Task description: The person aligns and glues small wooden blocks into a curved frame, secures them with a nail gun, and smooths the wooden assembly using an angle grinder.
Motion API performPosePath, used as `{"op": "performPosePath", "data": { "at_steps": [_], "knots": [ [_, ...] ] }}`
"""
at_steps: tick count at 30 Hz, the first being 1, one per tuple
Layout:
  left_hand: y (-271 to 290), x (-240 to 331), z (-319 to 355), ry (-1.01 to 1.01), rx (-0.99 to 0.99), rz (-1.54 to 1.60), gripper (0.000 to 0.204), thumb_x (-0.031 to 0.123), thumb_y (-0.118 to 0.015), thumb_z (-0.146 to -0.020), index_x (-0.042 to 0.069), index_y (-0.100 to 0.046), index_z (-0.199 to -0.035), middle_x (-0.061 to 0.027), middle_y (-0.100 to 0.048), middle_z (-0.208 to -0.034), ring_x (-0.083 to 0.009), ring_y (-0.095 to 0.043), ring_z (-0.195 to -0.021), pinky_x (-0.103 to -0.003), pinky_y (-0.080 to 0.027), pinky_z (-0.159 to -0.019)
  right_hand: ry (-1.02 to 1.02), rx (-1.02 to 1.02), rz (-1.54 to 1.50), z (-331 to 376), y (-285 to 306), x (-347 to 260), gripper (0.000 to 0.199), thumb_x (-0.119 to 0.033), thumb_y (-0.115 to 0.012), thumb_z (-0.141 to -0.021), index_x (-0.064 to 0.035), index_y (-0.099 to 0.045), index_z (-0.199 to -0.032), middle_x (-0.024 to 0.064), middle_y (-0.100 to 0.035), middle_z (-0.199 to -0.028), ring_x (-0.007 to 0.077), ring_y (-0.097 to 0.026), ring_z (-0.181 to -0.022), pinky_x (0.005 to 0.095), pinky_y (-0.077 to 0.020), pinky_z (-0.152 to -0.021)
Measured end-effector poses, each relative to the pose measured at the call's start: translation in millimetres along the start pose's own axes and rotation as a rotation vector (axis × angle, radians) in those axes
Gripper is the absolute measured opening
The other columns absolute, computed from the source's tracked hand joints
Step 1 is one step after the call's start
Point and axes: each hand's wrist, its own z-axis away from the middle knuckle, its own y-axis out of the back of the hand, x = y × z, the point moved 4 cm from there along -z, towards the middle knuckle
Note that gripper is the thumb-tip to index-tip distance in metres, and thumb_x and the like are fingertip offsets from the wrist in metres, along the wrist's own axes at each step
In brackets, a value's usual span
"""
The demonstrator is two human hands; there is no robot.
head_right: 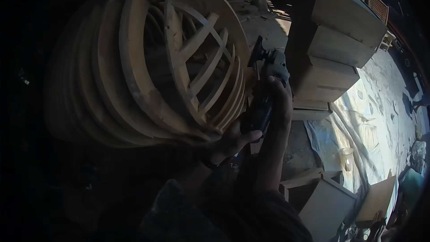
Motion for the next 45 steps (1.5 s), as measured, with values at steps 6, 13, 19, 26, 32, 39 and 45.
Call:
{"op": "performPosePath", "data": {
  "at_steps": [6,13,19,26,32,39,45],
  "knots": [
    [-4,-10,9,-0.011,0.04,-0.141,0.08,0.023,-0.081,-0.081,-0.006,-0.042,-0.144,-0.0159,-0.059,-0.129,-0.0237,-0.056,-0.122,-0.04,-0.044,-0.108,-0.039,0.023,0.194,-12,51,3,0.045,-0.033,-0.065,-0.094,-0.0005,-0.061,-0.124,0.0076,-0.066,-0.101,0.0172,-0.064,-0.087,0.0304,-0.0522,-0.077],
    [1,5,16,0.011,0.055,-0.075,0.083,0.022,-0.08,-0.076,-0.007,-0.041,-0.144,-0.0158,-0.058,-0.125,-0.0247,-0.055,-0.121,-0.036,-0.042,-0.108,0.0,0.071,0.266,0,24,1,0.046,-0.031,-0.069,-0.091,-0.0018,-0.062,-0.125,0.0059,-0.066,-0.101,0.0167,-0.064,-0.087,0.0284,-0.05,-0.078],
    [20,25,9,0.007,0.11,0.01,0.066,0.023,-0.081,-0.075,-0.004,-0.053,-0.129,-0.0062,-0.059,-0.108,-0.0164,-0.056,-0.098,-0.031,-0.049,-0.09,-0.014,-0.006,0.041,-16,-17,8,0.039,-0.02,-0.072,-0.09,-0.0044,-0.056,-0.122,0.0108,-0.065,-0.082,0.0195,-0.065,-0.061,0.0314,-0.056,-0.057],
    [-9,20,-5,0.083,0.006,0.049,0.053,0.021,-0.079,-0.078,0.0,-0.056,-0.121,-0.0026,-0.057,-0.099,-0.0118,-0.056,-0.087,-0.027,-0.05,-0.08,0.093,0.218,0.17,-16,21,-17,0.043,-0.032,-0.075,-0.092,0.0006,-0.057,-0.114,0.0107,-0.065,-0.082,0.0179,-0.067,-0.064,0.0316,-0.0577,-0.059],
    [-10,15,5,0.133,-0.032,0.149,0.055,0.023,-0.076,-0.082,0.0,-0.053,-0.126,-0.0069,-0.06,-0.1,-0.0154,-0.066,-0.086,-0.03,-0.057,-0.081,-0.025,0.066,0.041,-7,18,-9,0.046,-0.034,-0.073,-0.094,0.0002,-0.055,-0.119,0.0138,-0.067,-0.094,0.0189,-0.069,-0.071,0.0324,-0.06,-0.062],
    [-9,21,12,0.201,0.03,0.24,0.057,0.026,-0.073,-0.082,0.0,-0.052,-0.128,-0.0103,-0.063,-0.1,-0.0202,-0.071,-0.087,-0.034,-0.061,-0.082,-0.066,0.11,0.122,-9,7,0,0.039,-0.027,-0.068,-0.097,-0.0003,-0.053,-0.122,0.0147,-0.066,-0.096,0.0232,-0.07,-0.071,0.0348,-0.0615,-0.062],
    [-7,23,16,0.193,0.075,0.225,0.055,0.031,-0.071,-0.084,-0.001,-0.053,-0.126,-0.0111,-0.065,-0.1,-0.0213,-0.071,-0.087,-0.035,-0.061,-0.082,-0.001,0.069,0.191,-12,-1,5,0.038,-0.022,-0.071,-0.095,-0.0006,-0.055,-0.122,0.0117,-0.066,-0.097,0.019,-0.069,-0.078,0.0318,-0.0594,-0.069]
  ]
}}
